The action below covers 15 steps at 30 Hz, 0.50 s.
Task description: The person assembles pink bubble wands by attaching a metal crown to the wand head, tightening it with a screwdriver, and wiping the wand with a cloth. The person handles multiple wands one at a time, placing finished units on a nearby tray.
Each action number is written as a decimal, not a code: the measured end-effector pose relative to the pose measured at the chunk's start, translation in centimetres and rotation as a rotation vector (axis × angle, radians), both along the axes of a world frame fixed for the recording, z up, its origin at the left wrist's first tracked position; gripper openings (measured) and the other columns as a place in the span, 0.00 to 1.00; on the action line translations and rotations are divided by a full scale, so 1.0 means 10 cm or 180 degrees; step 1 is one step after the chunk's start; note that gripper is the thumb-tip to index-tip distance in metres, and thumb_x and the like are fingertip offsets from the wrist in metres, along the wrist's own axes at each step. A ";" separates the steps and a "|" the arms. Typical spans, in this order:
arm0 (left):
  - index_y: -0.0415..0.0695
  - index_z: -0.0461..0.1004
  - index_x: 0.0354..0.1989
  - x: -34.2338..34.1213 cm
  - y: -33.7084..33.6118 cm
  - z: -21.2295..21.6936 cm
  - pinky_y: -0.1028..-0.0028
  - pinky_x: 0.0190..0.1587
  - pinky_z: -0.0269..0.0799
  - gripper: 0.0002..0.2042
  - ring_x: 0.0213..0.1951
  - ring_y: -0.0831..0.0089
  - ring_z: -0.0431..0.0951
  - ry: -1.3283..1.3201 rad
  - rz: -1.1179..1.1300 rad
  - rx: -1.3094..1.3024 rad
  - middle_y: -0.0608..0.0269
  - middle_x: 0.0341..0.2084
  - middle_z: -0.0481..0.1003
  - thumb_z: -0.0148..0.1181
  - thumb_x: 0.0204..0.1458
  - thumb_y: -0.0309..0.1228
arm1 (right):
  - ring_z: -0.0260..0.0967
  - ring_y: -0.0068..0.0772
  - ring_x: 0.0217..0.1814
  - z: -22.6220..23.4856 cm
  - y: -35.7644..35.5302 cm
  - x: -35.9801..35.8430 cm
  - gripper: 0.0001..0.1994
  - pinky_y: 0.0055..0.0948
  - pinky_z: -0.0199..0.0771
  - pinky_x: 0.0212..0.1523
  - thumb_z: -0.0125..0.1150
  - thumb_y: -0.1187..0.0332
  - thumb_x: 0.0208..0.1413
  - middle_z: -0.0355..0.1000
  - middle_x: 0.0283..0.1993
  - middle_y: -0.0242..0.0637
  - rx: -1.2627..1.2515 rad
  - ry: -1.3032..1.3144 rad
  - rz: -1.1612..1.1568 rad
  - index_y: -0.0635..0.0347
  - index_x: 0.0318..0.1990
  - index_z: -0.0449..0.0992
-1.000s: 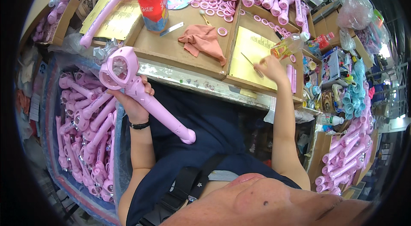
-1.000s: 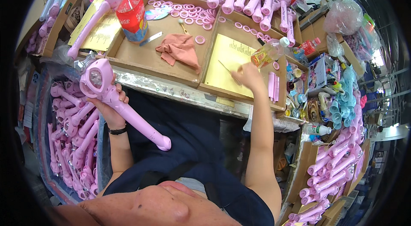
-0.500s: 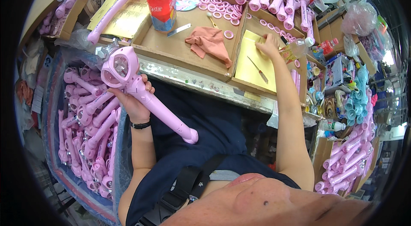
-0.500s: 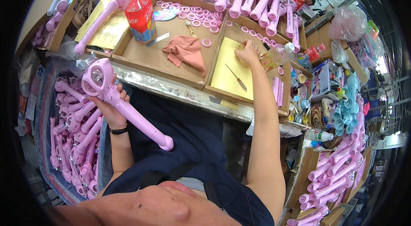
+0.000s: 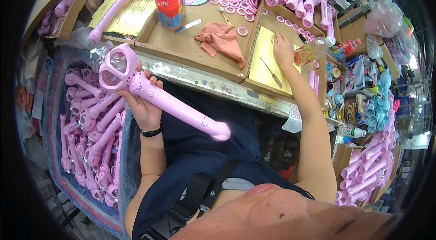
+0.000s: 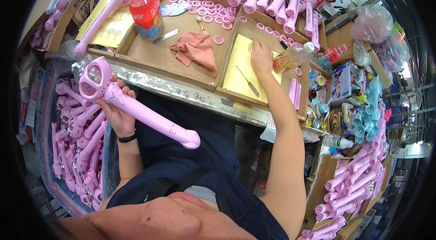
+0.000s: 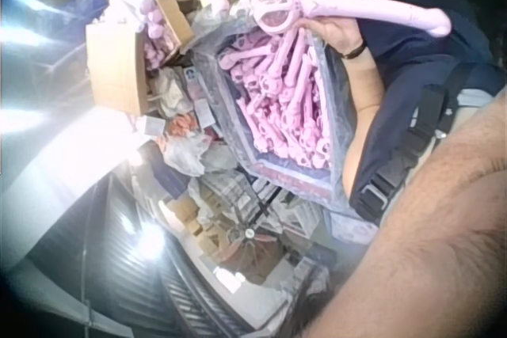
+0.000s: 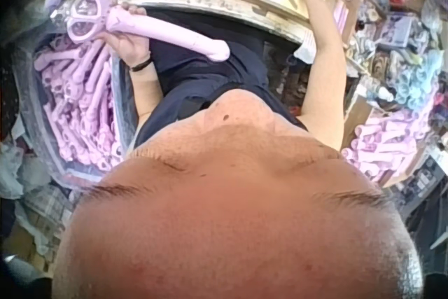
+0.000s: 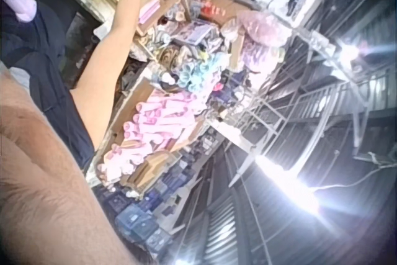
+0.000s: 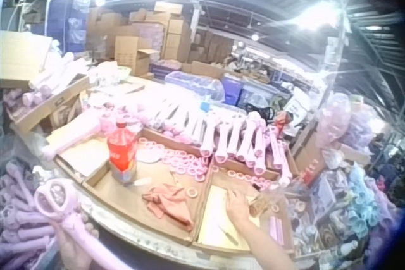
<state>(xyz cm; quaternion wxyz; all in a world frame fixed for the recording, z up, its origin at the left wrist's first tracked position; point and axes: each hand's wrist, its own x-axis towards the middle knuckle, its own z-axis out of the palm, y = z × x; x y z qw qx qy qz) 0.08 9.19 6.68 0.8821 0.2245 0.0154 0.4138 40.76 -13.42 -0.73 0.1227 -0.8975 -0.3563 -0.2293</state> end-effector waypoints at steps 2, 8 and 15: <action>0.41 0.52 0.62 -0.01 0.00 0.02 0.68 0.51 0.64 0.40 0.43 0.69 0.68 -0.0103 -0.0013 0.0092 0.59 0.44 0.68 0.50 0.49 0.59 | 0.68 0.42 0.48 0.01 0.01 -0.01 0.15 0.39 0.67 0.49 0.51 0.65 0.56 0.72 0.45 0.41 -0.0042 -0.0046 0.0045 0.57 0.49 0.73; 0.41 0.49 0.64 -0.03 -0.01 0.03 0.66 0.53 0.63 0.42 0.44 0.68 0.67 -0.0227 -0.0125 0.0175 0.59 0.46 0.66 0.51 0.49 0.59 | 0.67 0.43 0.50 0.03 0.02 -0.02 0.15 0.39 0.68 0.50 0.50 0.67 0.55 0.72 0.46 0.42 -0.0010 0.0047 0.0091 0.59 0.49 0.73; 0.38 0.47 0.65 -0.04 -0.05 0.03 0.68 0.51 0.60 0.44 0.43 0.69 0.67 -0.0076 -0.0032 0.0252 0.58 0.47 0.66 0.53 0.49 0.57 | 0.67 0.44 0.50 0.06 0.02 -0.03 0.17 0.39 0.68 0.51 0.50 0.72 0.52 0.72 0.46 0.42 0.0051 0.0154 0.0139 0.61 0.49 0.73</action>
